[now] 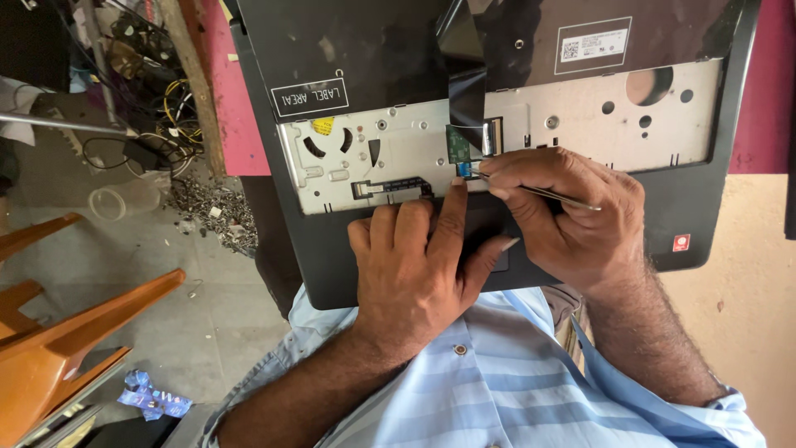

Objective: The person manipulates internal ribbon cables and small electronic connectors inside an open laptop chassis using a pair of tweezers.

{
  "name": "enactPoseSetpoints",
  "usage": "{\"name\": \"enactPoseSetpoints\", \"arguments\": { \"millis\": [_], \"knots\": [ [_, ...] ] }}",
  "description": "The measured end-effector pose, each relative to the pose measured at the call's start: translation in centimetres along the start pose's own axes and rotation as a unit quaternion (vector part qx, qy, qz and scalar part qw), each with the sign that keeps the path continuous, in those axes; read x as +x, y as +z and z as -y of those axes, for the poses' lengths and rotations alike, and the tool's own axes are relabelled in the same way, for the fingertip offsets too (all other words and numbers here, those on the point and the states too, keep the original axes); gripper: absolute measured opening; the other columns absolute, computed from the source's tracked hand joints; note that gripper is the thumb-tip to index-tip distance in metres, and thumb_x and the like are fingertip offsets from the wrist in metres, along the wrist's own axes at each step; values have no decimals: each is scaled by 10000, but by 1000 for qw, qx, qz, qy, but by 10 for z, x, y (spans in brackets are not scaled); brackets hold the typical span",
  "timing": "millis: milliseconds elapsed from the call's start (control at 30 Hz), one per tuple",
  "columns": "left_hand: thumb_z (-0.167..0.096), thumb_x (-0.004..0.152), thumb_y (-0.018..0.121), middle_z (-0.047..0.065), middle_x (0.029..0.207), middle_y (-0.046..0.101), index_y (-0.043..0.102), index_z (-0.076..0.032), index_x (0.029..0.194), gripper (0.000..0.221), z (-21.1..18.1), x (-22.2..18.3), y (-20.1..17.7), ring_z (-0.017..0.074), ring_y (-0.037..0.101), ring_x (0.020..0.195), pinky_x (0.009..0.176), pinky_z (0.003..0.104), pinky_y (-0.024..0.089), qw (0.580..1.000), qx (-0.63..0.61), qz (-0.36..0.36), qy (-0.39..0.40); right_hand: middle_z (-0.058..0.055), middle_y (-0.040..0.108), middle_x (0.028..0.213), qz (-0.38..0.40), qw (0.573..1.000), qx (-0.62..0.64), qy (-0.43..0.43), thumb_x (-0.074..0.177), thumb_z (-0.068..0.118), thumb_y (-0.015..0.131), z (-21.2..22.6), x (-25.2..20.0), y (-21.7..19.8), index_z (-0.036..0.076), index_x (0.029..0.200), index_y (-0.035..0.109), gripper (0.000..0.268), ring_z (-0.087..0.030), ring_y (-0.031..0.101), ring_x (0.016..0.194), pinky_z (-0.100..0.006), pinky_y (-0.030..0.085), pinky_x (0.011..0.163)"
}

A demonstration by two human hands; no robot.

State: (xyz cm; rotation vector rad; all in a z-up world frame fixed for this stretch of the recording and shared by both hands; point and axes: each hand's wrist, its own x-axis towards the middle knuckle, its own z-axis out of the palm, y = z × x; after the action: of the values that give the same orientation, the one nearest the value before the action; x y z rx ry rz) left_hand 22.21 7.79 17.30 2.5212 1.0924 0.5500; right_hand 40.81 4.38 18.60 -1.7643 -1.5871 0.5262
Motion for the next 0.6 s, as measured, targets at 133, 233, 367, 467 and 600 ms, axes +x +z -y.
{"name": "enactPoseSetpoints", "arguments": {
  "millis": [133,233,367,467,600],
  "knots": [
    [-575,996,710,70,1001,496,680,-31,1324,636,2,-1,1,226,498,895,730,433,333,1000,2,-1,4,-22,773,1069,4,1000,-10,-11,1053,61,750,0,0,1,93,1016,673,92,-132,769,918,-238,613,700],
    [-589,1000,700,71,993,491,682,-34,1317,639,2,-2,1,228,493,884,724,437,329,1000,5,-3,5,-24,772,1065,10,1000,-24,-11,1053,62,751,0,1,1,94,1012,669,98,-137,766,915,-243,610,696],
    [-595,1005,686,78,997,488,676,-33,1331,650,3,-3,3,226,495,883,719,439,327,1000,6,-5,8,-30,769,1065,3,999,-29,-27,1065,61,745,1,0,3,87,1019,652,108,-128,760,846,-248,606,682],
    [-600,1008,678,80,1006,489,669,-34,1342,657,3,-3,3,227,496,888,721,440,328,1000,7,-5,8,-39,769,1057,5,999,-42,-28,1056,66,747,2,0,2,84,1023,648,105,-151,752,876,-263,596,670],
    [-607,1010,672,78,1007,488,666,-39,1351,663,3,-4,3,227,494,897,726,438,330,1000,5,0,7,-42,766,1041,-3,999,-33,-42,1073,60,745,0,1,3,81,1035,639,114,-152,762,884,-259,606,681]
  ]
}}
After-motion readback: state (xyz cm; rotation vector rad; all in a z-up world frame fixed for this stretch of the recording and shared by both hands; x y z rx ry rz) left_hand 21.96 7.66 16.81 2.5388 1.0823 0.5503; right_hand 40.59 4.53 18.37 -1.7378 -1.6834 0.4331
